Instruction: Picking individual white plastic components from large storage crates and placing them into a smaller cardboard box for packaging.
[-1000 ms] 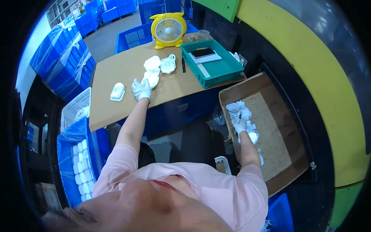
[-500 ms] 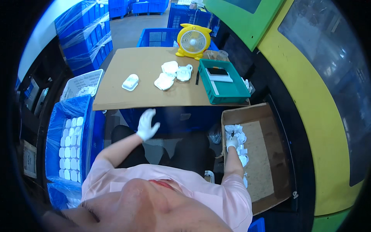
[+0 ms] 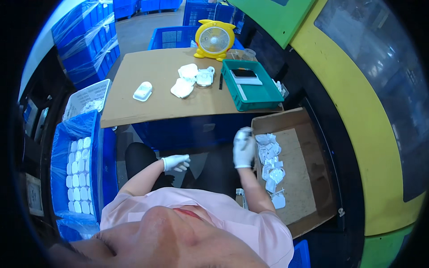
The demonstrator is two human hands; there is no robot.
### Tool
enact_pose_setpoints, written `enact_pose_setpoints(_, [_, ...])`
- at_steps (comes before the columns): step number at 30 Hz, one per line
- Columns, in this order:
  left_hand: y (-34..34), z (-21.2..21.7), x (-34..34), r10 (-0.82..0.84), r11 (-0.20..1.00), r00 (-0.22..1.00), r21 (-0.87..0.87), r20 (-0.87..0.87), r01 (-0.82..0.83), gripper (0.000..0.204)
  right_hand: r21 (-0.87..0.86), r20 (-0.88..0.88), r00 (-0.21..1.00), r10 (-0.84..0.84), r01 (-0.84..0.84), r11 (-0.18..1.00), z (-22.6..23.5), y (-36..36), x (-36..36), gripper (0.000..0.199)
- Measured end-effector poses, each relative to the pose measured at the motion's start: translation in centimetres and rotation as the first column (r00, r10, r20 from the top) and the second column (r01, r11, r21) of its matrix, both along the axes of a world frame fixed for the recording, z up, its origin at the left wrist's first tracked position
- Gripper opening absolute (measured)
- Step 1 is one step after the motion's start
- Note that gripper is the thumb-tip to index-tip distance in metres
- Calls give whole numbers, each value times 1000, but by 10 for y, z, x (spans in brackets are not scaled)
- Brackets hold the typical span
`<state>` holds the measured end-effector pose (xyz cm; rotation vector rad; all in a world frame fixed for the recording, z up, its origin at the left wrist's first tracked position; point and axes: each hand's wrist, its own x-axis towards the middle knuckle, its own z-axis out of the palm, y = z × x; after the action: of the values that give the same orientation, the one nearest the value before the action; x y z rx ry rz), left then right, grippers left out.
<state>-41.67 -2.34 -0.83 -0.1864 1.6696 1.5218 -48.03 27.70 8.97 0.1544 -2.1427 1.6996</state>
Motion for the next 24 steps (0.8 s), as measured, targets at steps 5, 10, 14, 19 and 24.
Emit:
enact_pose_setpoints(5, [-4, 24, -8, 12, 857, 969, 497, 247, -137, 92, 388, 4, 954, 300, -278, 879, -23, -97, 52, 37])
enact_pose_setpoints(10, [-12, 18, -1, 170, 604, 858, 636, 485, -480, 68, 354, 187, 832, 522, -553, 754, -64, -140, 75, 38])
enact_pose_setpoints(14, [-32, -12, 6, 211, 579, 883, 674, 419, -458, 61, 430, 96, 770, 631, -604, 672, -63, -148, 77, 32])
enact_pose_setpoints(19, [-32, 2, 4, 283, 634, 883, 618, 376, -466, 41, 428, 186, 765, 616, -628, 650, -71, -135, 76, 38])
enact_pose_setpoints(24, [-26, 14, 5, 334, 557, 877, 678, 346, -480, 38, 398, 233, 742, 628, -662, 635, -75, -128, 74, 43])
